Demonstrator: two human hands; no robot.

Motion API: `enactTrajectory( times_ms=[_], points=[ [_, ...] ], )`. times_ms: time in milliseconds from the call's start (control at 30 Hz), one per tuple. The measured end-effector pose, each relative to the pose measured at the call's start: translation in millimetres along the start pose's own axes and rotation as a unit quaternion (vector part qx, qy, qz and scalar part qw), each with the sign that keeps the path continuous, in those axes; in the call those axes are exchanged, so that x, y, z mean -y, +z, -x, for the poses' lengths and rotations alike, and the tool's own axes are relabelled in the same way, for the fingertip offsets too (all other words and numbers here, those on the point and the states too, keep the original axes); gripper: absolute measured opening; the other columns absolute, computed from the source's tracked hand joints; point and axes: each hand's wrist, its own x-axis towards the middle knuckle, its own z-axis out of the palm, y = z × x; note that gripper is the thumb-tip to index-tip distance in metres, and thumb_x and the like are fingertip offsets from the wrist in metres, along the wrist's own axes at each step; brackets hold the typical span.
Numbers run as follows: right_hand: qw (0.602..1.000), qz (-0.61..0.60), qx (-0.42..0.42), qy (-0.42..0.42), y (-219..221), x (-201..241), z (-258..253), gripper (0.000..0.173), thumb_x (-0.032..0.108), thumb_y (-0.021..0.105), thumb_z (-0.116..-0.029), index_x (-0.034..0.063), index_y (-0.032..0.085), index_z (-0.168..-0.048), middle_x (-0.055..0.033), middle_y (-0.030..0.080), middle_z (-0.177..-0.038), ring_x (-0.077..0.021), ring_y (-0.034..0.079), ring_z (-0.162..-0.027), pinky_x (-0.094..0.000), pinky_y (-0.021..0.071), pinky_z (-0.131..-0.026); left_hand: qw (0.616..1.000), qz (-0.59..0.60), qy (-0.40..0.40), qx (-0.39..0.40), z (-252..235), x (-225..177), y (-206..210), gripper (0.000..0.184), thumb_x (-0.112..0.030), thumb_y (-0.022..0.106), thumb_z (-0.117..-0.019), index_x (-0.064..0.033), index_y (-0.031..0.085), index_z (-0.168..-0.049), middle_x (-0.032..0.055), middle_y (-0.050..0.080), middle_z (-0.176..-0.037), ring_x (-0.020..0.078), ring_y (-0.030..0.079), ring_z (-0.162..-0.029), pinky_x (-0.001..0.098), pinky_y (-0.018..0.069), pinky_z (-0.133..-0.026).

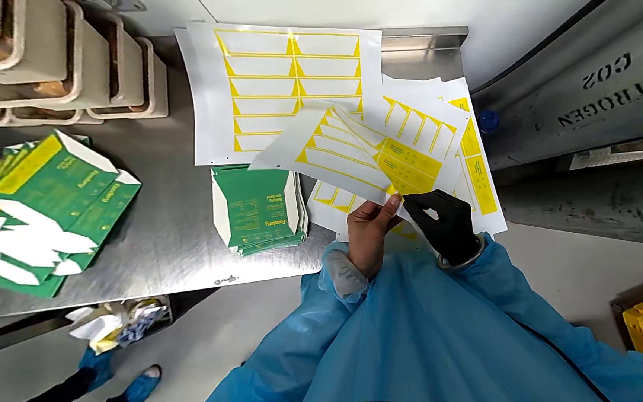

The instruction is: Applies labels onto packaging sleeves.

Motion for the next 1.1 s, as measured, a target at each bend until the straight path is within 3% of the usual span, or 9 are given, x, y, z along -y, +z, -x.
enactTrajectory(
  times_ms=[100,200,267,500,633,767,967,1100],
  points=[
    [0.999,-0.024,-0.007,0.025,1.7,-0.2,-1.7,0.014,0.011,0.066,-0.0980,0.0054,0.079,-0.102,-0.0023,0.074,-0.088,-0.0060,0.068,-0.079,-0.0224,0.0582,-0.072,0.999,-0.007,0.034,-0.001,0.6,4.2,-0.4,0.012,-0.016,0.073,-0.0964,-0.0049,0.070,-0.094,0.0072,0.073,-0.090,0.0192,0.073,-0.082,0.0407,0.0638,-0.081],
    [0.998,-0.050,-0.005,0.027,3.2,-1.5,-5.8,0.016,0.012,0.064,-0.1000,0.0051,0.078,-0.103,-0.0018,0.075,-0.090,-0.0056,0.070,-0.082,-0.0233,0.0601,-0.076,0.997,-0.018,0.071,0.002,-1.4,6.1,-2.6,0.012,-0.013,0.075,-0.0942,-0.0055,0.068,-0.100,0.0069,0.071,-0.086,0.0197,0.073,-0.079,0.0417,0.0641,-0.081],
    [0.999,-0.046,0.005,0.028,0.8,0.6,-5.5,0.016,0.012,0.064,-0.1001,0.0056,0.078,-0.104,-0.0016,0.075,-0.091,-0.0056,0.069,-0.082,-0.0232,0.0590,-0.075,0.997,-0.026,0.077,0.002,-1.2,5.4,-3.4,0.013,-0.014,0.076,-0.0937,-0.0053,0.068,-0.098,0.0065,0.071,-0.084,0.0187,0.072,-0.077,0.0407,0.0639,-0.080],
    [0.997,-0.047,0.036,0.042,-4.5,9.8,-5.0,0.008,0.011,0.075,-0.0908,0.0083,0.078,-0.098,0.0002,0.074,-0.089,-0.0068,0.069,-0.083,-0.0252,0.0598,-0.074,0.996,-0.065,0.067,0.015,-2.4,7.2,-4.2,0.011,-0.018,0.075,-0.0944,-0.0081,0.070,-0.096,0.0025,0.069,-0.082,0.0128,0.067,-0.075,0.0331,0.0601,-0.077],
    [0.997,-0.051,0.024,0.052,-3.3,8.8,-1.8,0.008,0.011,0.074,-0.0925,0.0081,0.080,-0.097,0.0001,0.075,-0.087,-0.0062,0.069,-0.079,-0.0236,0.0584,-0.069,0.987,-0.114,0.116,0.008,-4.1,10.9,-3.8,0.013,-0.019,0.075,-0.0946,-0.0075,0.072,-0.100,0.0043,0.071,-0.088,0.0152,0.069,-0.079,0.0330,0.0601,-0.076],
    [0.988,-0.078,0.020,0.128,-3.0,13.1,0.3,0.012,0.015,0.070,-0.0975,0.0103,0.081,-0.101,0.0014,0.077,-0.088,-0.0052,0.070,-0.073,-0.0236,0.0592,-0.065,0.992,-0.081,0.099,0.021,-1.7,8.2,-2.6,0.018,-0.017,0.074,-0.0956,-0.0065,0.069,-0.110,0.0070,0.074,-0.102,0.0196,0.073,-0.092,0.0394,0.0616,-0.087],
    [0.984,-0.075,0.006,0.159,-2.6,11.6,-0.7,0.017,0.021,0.064,-0.1025,0.0124,0.079,-0.105,0.0009,0.076,-0.088,-0.0071,0.070,-0.072,-0.0262,0.0597,-0.065,0.991,-0.077,0.107,0.027,-0.4,8.5,-6.7,0.019,-0.015,0.071,-0.0976,-0.0061,0.067,-0.114,0.0083,0.073,-0.102,0.0202,0.073,-0.091,0.0404,0.0623,-0.086],
    [0.993,-0.041,0.015,0.108,-2.4,12.3,-7.3,0.016,0.024,0.078,-0.0906,0.0129,0.079,-0.101,0.0045,0.077,-0.093,-0.0038,0.070,-0.082,-0.0244,0.0600,-0.073,0.994,-0.056,0.096,0.018,-0.7,6.5,-5.1,0.017,-0.012,0.074,-0.0951,-0.0058,0.068,-0.110,0.0090,0.073,-0.100,0.0204,0.072,-0.091,0.0399,0.0618,-0.085]
  ],
)
